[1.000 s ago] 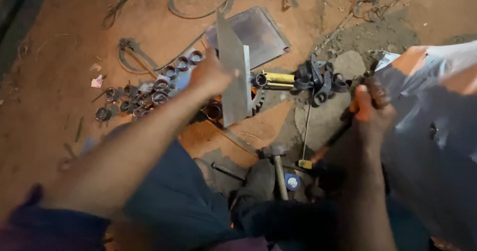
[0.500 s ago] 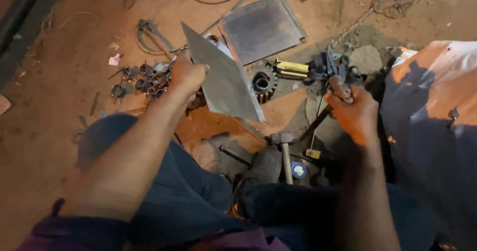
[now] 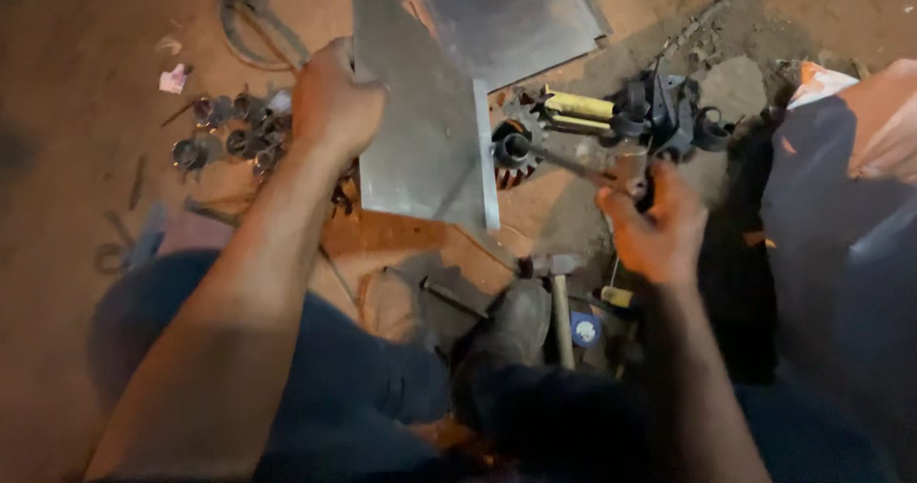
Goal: The person aligns two metal plates on the ground, tack welds them together using a welding rod, and then uses a file to smooth the edges of the joined metal piece.
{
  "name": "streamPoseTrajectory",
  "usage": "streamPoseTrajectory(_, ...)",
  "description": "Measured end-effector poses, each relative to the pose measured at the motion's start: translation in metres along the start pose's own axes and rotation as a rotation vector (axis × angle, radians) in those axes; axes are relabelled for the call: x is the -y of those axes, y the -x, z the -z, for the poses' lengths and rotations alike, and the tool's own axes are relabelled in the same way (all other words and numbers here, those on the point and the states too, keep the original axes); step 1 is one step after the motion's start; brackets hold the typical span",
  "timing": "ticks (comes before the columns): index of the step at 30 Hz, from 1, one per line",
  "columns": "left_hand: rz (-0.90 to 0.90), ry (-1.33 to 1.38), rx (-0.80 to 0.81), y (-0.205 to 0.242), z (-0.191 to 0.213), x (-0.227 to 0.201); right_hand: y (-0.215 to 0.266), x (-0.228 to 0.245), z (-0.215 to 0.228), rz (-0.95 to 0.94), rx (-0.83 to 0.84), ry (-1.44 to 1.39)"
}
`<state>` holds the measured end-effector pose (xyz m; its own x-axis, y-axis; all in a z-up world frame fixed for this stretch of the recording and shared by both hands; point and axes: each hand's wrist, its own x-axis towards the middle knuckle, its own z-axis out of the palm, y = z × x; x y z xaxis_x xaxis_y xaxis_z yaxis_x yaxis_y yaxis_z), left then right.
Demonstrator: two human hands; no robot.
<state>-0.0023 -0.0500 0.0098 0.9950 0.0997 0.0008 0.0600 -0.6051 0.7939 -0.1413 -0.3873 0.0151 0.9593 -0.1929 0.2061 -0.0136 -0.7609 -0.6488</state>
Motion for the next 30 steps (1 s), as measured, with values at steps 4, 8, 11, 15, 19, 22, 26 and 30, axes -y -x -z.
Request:
streamPoseTrajectory(4, -0.139, 0.148, 0.0, -0.002, 0.002, -0.019, 0.0, 0.007, -0.006, 0.068, -0.099, 0.094)
streamPoseTrajectory(8, -0.045, 0.112, 0.123, -0.002, 0.007, -0.031, -0.003, 0.017, -0.011, -0.021, -0.061, 0.066)
streamPoseTrajectory(11, -0.197, 0.129, 0.109, 0.0, 0.01, -0.033, -0.001, 0.017, -0.023, -0.17, 0.021, 0.041)
streamPoseTrajectory(15, -0.232, 0.152, 0.119, 0.008, 0.006, -0.036, -0.008, 0.017, -0.03, -0.123, 0.184, 0.153)
streamPoseTrajectory(19, -0.208, 0.217, 0.097, 0.017, 0.005, -0.036, -0.008, 0.038, -0.03, -0.695, 0.546, 0.084)
streamPoseTrajectory(22, -0.294, 0.181, 0.062, 0.019, 0.006, -0.036, -0.011, 0.045, -0.028, -0.644, 0.612, 0.141)
streamPoseTrajectory(26, -0.211, 0.104, 0.047, 0.019, 0.006, -0.036, -0.004, 0.042, -0.029, -0.66, 0.549, 0.12)
streamPoseTrajectory(30, -0.148, 0.08, 0.054, 0.017, 0.007, -0.034, 0.012, 0.025, -0.024, -0.436, 0.3, 0.234)
